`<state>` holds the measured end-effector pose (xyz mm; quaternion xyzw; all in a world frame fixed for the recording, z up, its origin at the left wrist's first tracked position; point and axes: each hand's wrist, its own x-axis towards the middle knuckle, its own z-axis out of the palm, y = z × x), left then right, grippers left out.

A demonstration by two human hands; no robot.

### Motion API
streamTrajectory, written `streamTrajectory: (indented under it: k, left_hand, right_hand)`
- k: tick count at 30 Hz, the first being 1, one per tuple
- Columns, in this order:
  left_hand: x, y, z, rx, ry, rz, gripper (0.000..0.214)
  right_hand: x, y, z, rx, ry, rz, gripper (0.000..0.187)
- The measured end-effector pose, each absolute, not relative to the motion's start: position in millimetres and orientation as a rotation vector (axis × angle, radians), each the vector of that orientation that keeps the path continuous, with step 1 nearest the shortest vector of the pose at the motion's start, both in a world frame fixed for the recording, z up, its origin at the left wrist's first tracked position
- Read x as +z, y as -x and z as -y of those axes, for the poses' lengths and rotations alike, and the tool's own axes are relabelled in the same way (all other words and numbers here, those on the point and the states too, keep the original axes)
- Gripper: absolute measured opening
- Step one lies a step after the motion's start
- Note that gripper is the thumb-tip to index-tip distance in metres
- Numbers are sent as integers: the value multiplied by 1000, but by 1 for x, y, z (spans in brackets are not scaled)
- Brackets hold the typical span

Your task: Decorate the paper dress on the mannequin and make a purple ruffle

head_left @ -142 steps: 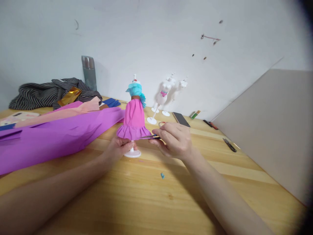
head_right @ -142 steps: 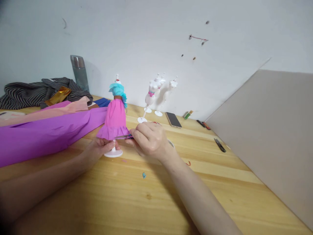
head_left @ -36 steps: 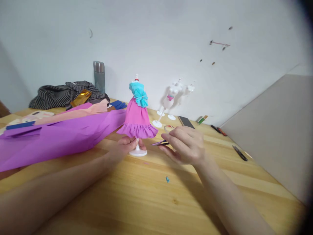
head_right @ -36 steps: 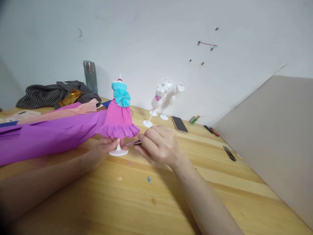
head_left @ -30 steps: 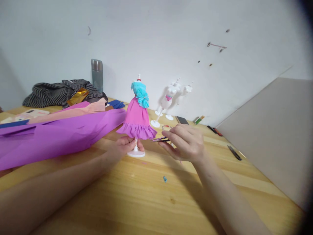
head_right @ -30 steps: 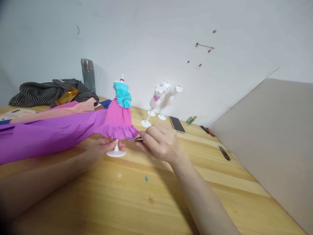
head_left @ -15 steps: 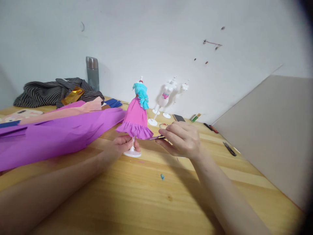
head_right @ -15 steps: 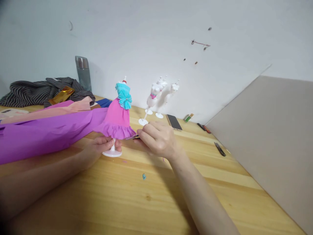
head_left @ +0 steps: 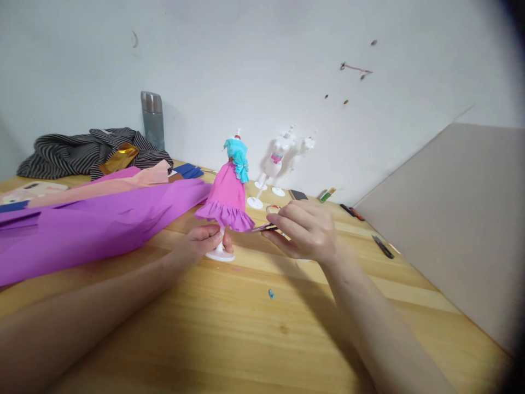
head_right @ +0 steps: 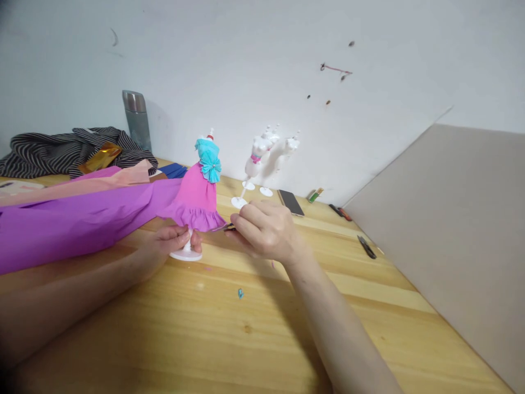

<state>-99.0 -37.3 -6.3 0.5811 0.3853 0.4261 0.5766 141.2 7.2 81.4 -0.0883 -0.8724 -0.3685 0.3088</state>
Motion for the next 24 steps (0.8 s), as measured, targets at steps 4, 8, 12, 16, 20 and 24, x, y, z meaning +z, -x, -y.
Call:
streamTrajectory:
  k: [4,8,12,16,20,24]
  left_hand:
    - [-7,98,37,1004,-1335,-917,37]
    - [-7,98,37,994,-1362,-941,39]
    - [-8,99,37,996,-1376,-940,42]
    - [-9,99,38,992,-1378,-951,41]
    - [-7,98,40,991,-1364,-961,41]
    - [-6,97,40,984,-1357,-960,42]
  right_hand:
    - [82,-143,-8,-982,240,2313,18]
    - [81,-140,-8,-1004,224,2299,16]
    - [81,-137,-8,-1019,209,2293,18]
    - [81,-135,-8,-1050,212,2292,19]
    - [79,-133,-7,-1023,190,2290,14]
    - [77,-133,-7,-988,173,2299,10]
